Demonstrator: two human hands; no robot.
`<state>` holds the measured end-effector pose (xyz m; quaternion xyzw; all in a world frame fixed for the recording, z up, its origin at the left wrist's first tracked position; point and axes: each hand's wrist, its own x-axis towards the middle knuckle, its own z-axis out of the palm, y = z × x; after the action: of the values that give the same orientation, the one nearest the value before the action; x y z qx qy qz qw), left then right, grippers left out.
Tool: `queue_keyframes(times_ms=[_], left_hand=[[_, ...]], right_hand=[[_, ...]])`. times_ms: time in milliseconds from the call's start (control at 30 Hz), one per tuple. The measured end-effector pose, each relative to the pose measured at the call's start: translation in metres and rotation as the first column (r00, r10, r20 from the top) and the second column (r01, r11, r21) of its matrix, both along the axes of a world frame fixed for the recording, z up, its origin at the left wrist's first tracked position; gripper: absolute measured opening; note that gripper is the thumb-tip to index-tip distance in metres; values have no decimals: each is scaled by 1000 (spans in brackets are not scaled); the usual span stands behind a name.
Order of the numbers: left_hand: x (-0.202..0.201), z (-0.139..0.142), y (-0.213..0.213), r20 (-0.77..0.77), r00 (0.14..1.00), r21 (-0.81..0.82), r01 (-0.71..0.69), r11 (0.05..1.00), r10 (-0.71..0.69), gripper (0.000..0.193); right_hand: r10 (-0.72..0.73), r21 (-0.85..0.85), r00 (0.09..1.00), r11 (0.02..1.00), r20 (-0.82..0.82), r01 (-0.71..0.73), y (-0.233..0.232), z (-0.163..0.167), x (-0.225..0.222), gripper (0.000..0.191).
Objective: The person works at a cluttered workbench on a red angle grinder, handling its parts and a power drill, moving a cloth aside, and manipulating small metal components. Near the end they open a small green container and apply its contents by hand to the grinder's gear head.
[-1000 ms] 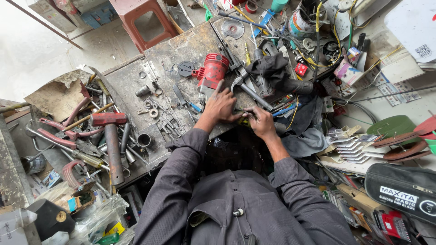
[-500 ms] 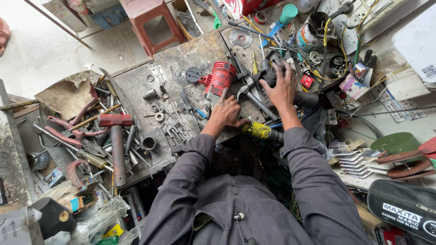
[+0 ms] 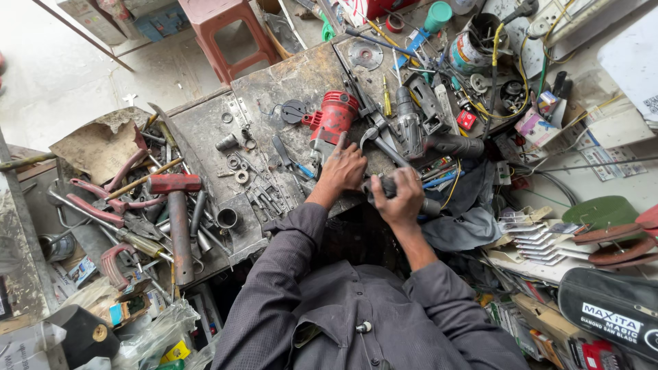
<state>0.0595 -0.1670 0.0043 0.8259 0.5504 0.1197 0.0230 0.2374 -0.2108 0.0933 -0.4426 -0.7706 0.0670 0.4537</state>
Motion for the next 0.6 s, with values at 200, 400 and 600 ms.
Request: queue_keyframes(times_ms=[200,400,600], left_hand=[[2,2,-5,15,1000,-4,6,1000,-6,21],[-14,32,12,277,959,-92,90,992,-61,48],[-41,70,80,309,835,-41,-467,883,456,66]], right_hand=[[-104,-84,992,992,-72,98,17,-21,-37,26],[-176,-132,984,976,-10,173,21,-34,-36,32],[-203,-203,978,957,39,207,25,-31,-39,34]])
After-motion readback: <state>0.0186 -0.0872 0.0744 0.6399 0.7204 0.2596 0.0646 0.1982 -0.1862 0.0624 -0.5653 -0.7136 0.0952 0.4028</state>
